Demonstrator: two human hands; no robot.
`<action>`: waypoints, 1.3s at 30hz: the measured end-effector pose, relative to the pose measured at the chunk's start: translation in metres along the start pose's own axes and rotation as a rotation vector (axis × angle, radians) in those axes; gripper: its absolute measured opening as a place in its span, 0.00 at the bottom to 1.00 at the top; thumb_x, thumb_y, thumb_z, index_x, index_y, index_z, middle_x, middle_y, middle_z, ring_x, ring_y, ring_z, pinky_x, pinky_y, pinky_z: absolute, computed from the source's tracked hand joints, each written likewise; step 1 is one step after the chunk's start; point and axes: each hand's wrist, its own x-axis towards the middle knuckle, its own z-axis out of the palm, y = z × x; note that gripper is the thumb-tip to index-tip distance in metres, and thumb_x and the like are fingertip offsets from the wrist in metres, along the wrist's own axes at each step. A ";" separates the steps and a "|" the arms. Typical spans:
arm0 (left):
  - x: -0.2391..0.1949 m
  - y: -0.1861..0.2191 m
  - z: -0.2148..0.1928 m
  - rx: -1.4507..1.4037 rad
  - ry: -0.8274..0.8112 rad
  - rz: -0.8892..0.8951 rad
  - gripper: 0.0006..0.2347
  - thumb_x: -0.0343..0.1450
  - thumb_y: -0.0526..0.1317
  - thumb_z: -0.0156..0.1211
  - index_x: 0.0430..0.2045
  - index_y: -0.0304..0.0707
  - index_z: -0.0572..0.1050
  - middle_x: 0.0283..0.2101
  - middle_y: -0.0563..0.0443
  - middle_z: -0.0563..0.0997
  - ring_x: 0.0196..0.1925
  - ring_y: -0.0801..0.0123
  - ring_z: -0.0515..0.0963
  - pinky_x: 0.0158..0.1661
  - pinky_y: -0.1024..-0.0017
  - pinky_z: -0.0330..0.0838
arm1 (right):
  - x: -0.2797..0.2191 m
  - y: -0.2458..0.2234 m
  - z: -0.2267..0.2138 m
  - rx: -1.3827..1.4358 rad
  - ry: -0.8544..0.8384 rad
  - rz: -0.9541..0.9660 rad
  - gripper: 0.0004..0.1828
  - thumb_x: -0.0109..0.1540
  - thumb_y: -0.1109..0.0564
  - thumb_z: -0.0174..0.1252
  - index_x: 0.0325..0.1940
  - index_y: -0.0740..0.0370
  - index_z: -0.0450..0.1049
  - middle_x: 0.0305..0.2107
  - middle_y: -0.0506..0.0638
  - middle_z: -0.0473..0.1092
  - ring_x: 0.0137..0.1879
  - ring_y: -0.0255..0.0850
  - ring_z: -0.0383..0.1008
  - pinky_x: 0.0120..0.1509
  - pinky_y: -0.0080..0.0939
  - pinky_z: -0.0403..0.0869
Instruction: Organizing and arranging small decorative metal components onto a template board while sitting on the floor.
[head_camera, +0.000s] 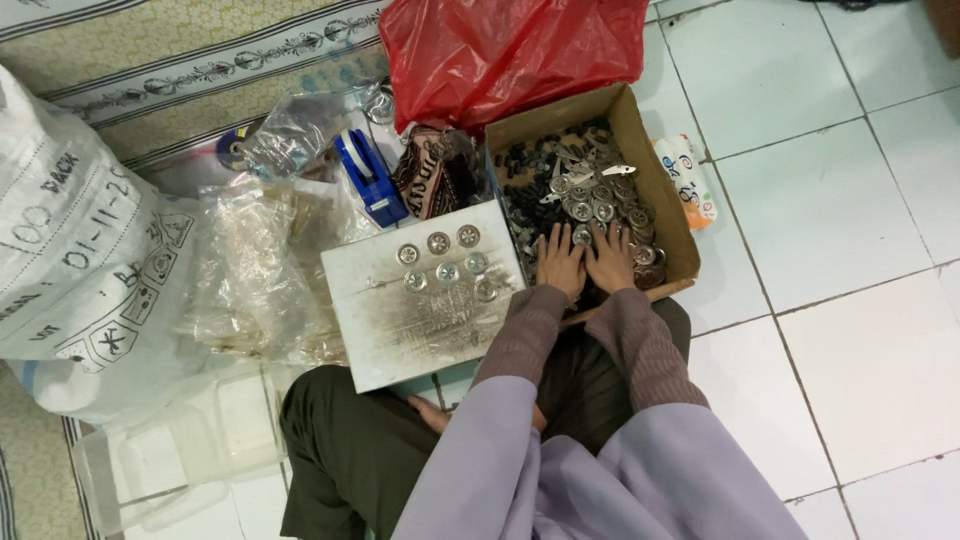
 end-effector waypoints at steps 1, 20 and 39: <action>0.000 -0.001 0.003 0.001 0.000 -0.001 0.18 0.70 0.45 0.58 0.56 0.47 0.75 0.71 0.38 0.64 0.78 0.46 0.52 0.72 0.42 0.44 | 0.004 0.006 0.006 0.001 -0.001 -0.001 0.30 0.73 0.45 0.41 0.79 0.54 0.55 0.75 0.71 0.46 0.81 0.70 0.37 0.78 0.76 0.49; -0.003 -0.001 0.006 0.053 -0.304 0.141 0.26 0.71 0.43 0.54 0.67 0.44 0.60 0.69 0.46 0.69 0.77 0.55 0.56 0.74 0.42 0.35 | 0.005 0.039 0.015 0.210 0.316 0.170 0.36 0.65 0.46 0.52 0.74 0.60 0.55 0.68 0.72 0.50 0.73 0.68 0.49 0.75 0.69 0.54; -0.008 0.004 -0.002 0.077 -0.125 0.216 0.17 0.71 0.44 0.54 0.53 0.44 0.77 0.58 0.47 0.79 0.67 0.57 0.71 0.71 0.45 0.51 | -0.019 0.022 -0.009 0.412 0.483 0.204 0.26 0.66 0.58 0.55 0.67 0.71 0.66 0.62 0.76 0.60 0.71 0.69 0.58 0.76 0.64 0.60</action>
